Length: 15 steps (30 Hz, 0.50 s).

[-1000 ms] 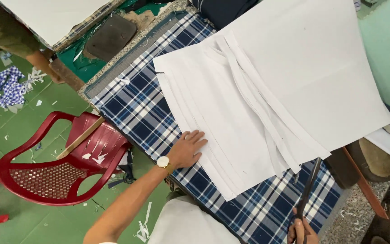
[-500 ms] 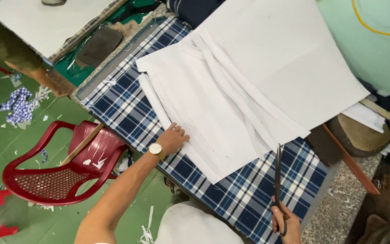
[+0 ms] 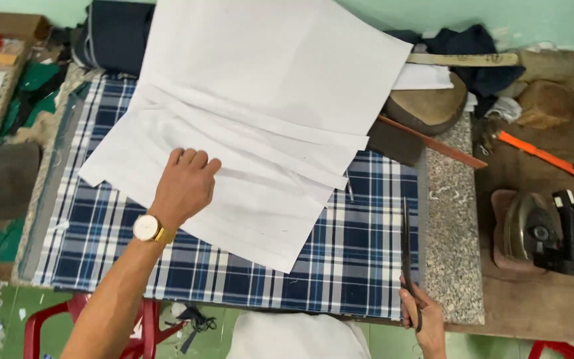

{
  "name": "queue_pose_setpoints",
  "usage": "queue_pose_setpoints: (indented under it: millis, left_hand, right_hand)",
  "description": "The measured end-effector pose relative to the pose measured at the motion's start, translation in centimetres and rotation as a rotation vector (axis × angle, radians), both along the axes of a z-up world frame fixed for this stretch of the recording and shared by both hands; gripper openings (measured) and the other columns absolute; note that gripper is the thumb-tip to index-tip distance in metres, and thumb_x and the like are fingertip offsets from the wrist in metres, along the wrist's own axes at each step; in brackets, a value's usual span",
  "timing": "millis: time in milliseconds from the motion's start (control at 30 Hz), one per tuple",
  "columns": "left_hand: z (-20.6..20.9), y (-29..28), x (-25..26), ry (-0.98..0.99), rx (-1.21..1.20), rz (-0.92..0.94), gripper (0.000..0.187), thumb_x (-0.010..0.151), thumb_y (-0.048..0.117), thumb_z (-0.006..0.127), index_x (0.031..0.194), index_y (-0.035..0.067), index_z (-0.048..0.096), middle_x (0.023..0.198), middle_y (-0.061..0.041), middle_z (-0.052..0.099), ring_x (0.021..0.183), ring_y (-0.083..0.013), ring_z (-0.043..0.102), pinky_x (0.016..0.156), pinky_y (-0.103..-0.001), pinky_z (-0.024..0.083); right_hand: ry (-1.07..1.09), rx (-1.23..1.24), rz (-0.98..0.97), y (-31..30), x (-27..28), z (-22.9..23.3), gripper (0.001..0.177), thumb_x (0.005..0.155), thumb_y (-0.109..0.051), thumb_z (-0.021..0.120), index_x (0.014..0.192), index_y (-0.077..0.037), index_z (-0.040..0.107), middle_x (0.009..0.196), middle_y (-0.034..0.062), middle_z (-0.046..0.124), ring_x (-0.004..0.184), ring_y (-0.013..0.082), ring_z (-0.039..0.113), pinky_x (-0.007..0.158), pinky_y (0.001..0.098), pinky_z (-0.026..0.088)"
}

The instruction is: The person uses a pair of scissors to cut a large piece of white fabric laid out on a blue plaid table. They repeatedly cut along marked lines, separating the fabric into long strips, and occasionally lift or adjust the material to continue cutting.

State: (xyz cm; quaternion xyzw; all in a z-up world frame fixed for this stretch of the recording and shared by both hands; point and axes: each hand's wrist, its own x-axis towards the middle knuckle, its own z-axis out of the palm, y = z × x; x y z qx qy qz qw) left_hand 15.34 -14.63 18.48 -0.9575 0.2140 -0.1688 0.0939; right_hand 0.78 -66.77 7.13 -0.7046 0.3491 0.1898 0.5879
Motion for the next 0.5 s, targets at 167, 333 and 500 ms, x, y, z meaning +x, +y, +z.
queue_pose_setpoints:
  millis: [167,333,500]
  left_hand:
    - [1.5,-3.1,10.7,-0.142,-0.035,-0.209,0.011,0.081,0.003,0.061,0.087,0.012,0.059,0.079,-0.004,0.048,0.074,-0.0241,0.045,0.081,-0.038,0.042]
    - [-3.3,-6.8,19.0,-0.128,-0.088,-0.318,0.017,0.085,0.008,0.060,0.101,0.010,0.066,0.086,-0.006,0.060,0.083,-0.0257,0.055,0.104,-0.045,0.042]
    - [-10.5,-11.5,16.8,0.105,-0.207,-0.224,0.052,0.098,0.031,0.056,0.144,0.007,0.054,0.148,-0.022,0.053,0.139,-0.0432,0.044,0.117,-0.060,0.029]
  right_hand:
    - [-0.072,0.054,-0.108,1.7,-4.7,-1.6,0.050,0.095,-0.014,0.063,0.142,0.000,0.062,0.052,0.0091,0.037,0.049,0.0184,0.031,0.045,0.0393,0.031]
    - [-0.013,0.013,-0.227,4.4,-8.4,-0.5,0.052,0.092,-0.018,0.065,0.141,-0.001,0.065,0.052,0.0083,0.036,0.049,0.0176,0.031,0.044,0.0378,0.035]
    - [0.071,0.033,-0.369,6.5,-10.1,0.9,0.056,0.091,-0.024,0.066,0.142,-0.002,0.065,0.049,0.0097,0.032,0.047,0.0191,0.029,0.045,0.0369,0.029]
